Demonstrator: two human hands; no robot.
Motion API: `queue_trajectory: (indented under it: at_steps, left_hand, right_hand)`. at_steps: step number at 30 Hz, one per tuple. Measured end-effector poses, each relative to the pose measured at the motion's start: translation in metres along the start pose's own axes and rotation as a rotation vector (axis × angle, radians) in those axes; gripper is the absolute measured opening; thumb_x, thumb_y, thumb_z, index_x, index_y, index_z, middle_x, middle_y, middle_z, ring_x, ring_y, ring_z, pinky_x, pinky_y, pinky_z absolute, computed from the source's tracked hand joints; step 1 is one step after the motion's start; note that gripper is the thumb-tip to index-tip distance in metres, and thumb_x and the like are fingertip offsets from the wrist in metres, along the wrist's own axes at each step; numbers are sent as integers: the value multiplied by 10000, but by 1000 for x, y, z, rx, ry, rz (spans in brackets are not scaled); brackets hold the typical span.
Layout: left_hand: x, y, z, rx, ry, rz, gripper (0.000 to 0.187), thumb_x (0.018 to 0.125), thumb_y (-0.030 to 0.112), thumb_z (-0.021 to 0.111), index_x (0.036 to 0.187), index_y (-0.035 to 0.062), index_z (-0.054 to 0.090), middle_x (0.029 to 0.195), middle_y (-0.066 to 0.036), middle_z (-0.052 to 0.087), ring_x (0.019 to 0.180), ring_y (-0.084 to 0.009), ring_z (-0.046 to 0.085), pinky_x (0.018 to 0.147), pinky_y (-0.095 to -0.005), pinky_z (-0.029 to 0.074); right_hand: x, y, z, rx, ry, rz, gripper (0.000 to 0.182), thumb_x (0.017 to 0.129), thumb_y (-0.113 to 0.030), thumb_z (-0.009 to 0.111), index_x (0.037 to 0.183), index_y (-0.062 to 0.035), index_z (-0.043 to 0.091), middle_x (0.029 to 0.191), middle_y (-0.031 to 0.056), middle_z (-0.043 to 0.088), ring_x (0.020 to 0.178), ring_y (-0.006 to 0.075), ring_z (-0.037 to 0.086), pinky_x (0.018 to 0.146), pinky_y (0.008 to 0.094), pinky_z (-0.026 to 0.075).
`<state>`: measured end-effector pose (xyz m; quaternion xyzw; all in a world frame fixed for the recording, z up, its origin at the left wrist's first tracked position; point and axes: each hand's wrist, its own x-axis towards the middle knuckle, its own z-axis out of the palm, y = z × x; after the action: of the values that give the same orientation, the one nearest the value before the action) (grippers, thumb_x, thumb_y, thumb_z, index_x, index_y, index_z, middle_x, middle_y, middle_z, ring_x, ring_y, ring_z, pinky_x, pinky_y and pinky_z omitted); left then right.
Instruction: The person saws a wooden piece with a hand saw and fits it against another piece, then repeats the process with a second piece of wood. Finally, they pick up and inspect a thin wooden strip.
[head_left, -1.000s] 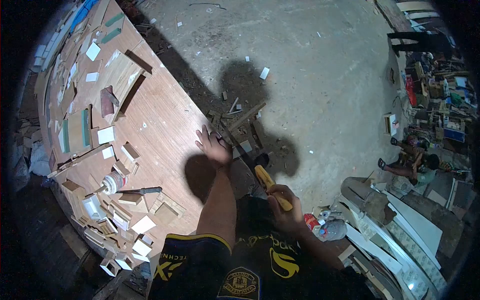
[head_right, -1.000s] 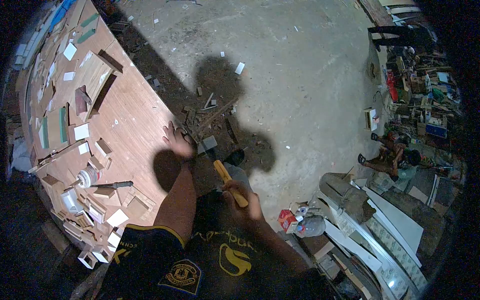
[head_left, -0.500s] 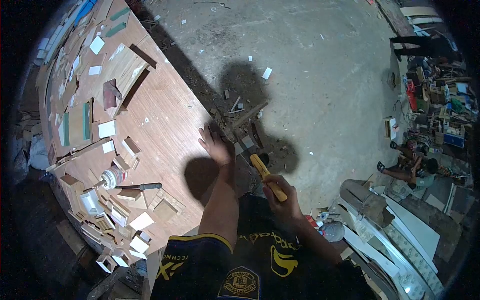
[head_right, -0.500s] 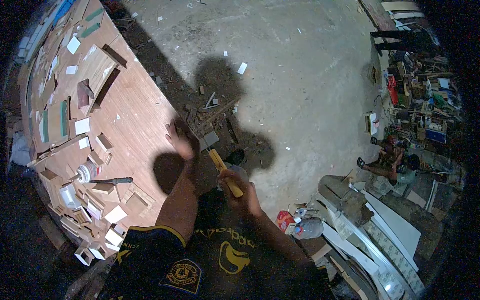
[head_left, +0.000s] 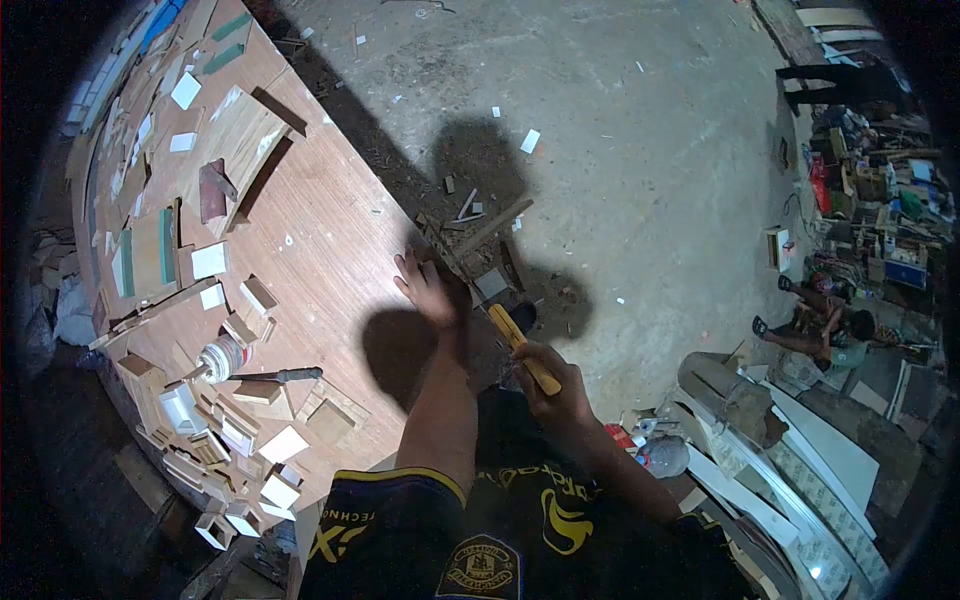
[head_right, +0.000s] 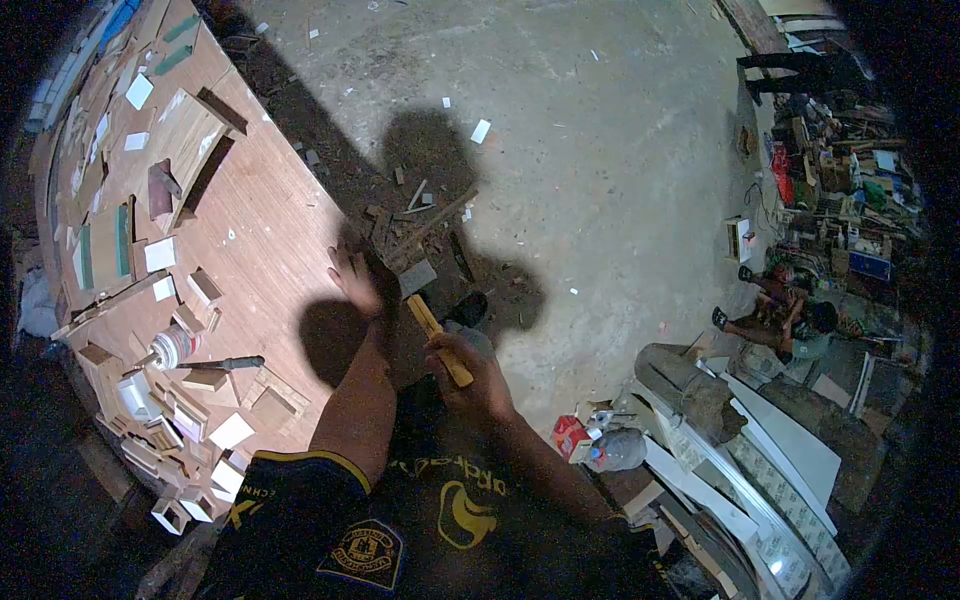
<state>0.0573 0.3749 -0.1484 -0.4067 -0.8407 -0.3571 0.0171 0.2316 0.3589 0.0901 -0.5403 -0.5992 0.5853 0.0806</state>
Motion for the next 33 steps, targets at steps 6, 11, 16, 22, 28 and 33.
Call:
queue_trajectory:
  at_steps: [6, 11, 16, 22, 28, 33]
  left_hand:
    - [1, 6, -2, 21, -2, -10, 225, 827, 143, 528, 1012, 24, 577, 1398, -214, 415, 1347, -469, 296, 1026, -705, 210]
    - [-1, 1, -1, 49, -37, -7, 291, 840, 177, 530, 1090, 38, 582, 1425, -192, 395, 1361, -451, 283, 1026, -700, 217]
    - [0, 4, -5, 134, -117, -17, 288, 838, 176, 528, 1081, 30, 578, 1438, -181, 382, 1375, -441, 262, 1027, -698, 217]
    - [-2, -2, 1, 105, -121, -40, 187, 846, 157, 503, 951, 9, 547, 1451, -174, 374, 1386, -433, 249, 1046, -683, 200]
    - [-2, -10, 0, 1, -181, -148, 180, 884, 138, 435, 948, 4, 535, 1453, -159, 384, 1388, -426, 247, 1084, -641, 161]
    - [6, 12, -28, -238, -112, -162, 218, 880, 70, 366, 995, -5, 536, 1439, -182, 392, 1381, -445, 241, 1130, -578, 113]
  right_hand:
    - [2, 1, 2, -32, -9, -4, 264, 896, -93, 604, 1149, -123, 537, 1062, 125, 653, 947, 301, 659, 778, 382, 518]
    - [1, 18, 6, -12, -31, -92, 302, 866, -56, 615, 1152, -135, 556, 1064, 127, 651, 903, 315, 659, 733, 392, 511]
    - [2, 10, 7, -60, 8, -117, 203, 908, -67, 604, 1103, -79, 547, 910, 120, 668, 830, 192, 676, 695, 292, 517]
    - [3, 10, 8, -74, 28, -168, 201, 919, -80, 591, 1114, -58, 550, 911, 119, 673, 833, 185, 677, 701, 286, 521]
    - [5, 13, 5, -55, 11, -128, 222, 906, -109, 611, 1121, -102, 558, 917, 135, 658, 831, 255, 655, 721, 336, 511]
    - [5, 4, 2, -25, -15, -113, 206, 914, -83, 599, 1110, -57, 544, 879, 117, 672, 840, 185, 680, 705, 299, 530]
